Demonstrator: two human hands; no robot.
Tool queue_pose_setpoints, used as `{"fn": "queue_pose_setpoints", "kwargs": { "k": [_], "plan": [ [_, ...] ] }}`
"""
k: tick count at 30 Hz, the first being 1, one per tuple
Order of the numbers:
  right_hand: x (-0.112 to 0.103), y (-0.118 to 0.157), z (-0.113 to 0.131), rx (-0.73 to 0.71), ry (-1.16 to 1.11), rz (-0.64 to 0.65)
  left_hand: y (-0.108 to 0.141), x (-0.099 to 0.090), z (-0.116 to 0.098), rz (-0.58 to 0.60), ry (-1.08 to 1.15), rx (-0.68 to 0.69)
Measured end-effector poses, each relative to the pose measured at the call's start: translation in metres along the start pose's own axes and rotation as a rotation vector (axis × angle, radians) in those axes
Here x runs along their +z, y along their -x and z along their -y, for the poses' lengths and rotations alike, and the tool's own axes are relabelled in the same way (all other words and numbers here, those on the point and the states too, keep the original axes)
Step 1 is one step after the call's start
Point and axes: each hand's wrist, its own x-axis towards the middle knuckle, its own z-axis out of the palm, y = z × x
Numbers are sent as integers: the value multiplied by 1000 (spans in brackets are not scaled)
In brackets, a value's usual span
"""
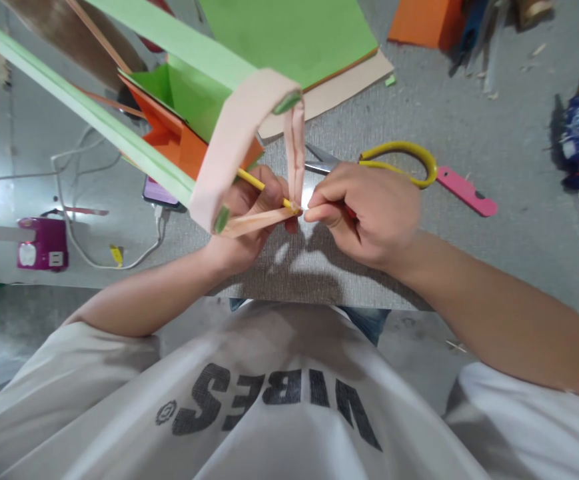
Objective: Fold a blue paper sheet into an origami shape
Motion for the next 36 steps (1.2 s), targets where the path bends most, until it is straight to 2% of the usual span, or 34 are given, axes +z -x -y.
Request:
{"fn": "queue_pose_setpoints", "kwargs": {
  "k": [5,8,10,14,20,25,28,31,36],
  "plan": [
    [-13,-7,7,-51,-12,71,0,0,-2,5,0,-7],
    [-12,-9,12,-38,23,88,-1,1,-3,-1,-14,-3],
    [-5,-9,13,-83,28,-36,-1,1,-3,-9,-22,-15],
    [6,-13,9,-316,-11,-316,0,1,-3,-21,-38,-41],
    [6,-13,4,-395,38,-327,1,0,-4,-39,-37,-47],
    [4,-8,8,-305,82,-305,1,-2,-5,-54,-21,-38],
    [-3,-5,15,-183,0,-221,0,-1,-4,-51,-12,-43],
    [-8,-1,17,-84,21,-109,-2,-1,-3,-49,-10,-68],
    [-8,1,11,-110,-27,-100,-2,-2,1,-42,-44,-45]
  ]
}}
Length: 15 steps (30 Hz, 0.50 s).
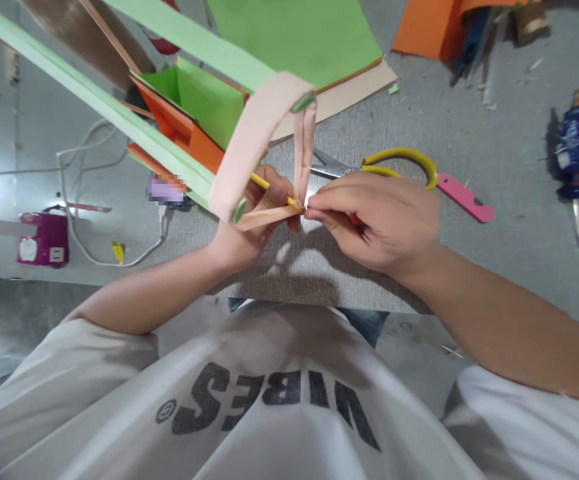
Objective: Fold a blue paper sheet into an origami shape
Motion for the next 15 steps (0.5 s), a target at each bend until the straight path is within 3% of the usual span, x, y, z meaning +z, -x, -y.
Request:
{"fn": "queue_pose_setpoints", "kwargs": {
  "k": [5,8,12,15],
  "plan": [
    [0,-5,-1,-41,-10,21,-1,-2,2,24,-40,62],
    [0,-3,-4,33,-27,81,-3,-3,6,87,-29,72],
    [1,5,-11,123,-70,149,-3,-2,11,42,-30,78],
    [3,9,-17,101,-86,109,-3,-1,12,22,-47,82]
  ]
}}
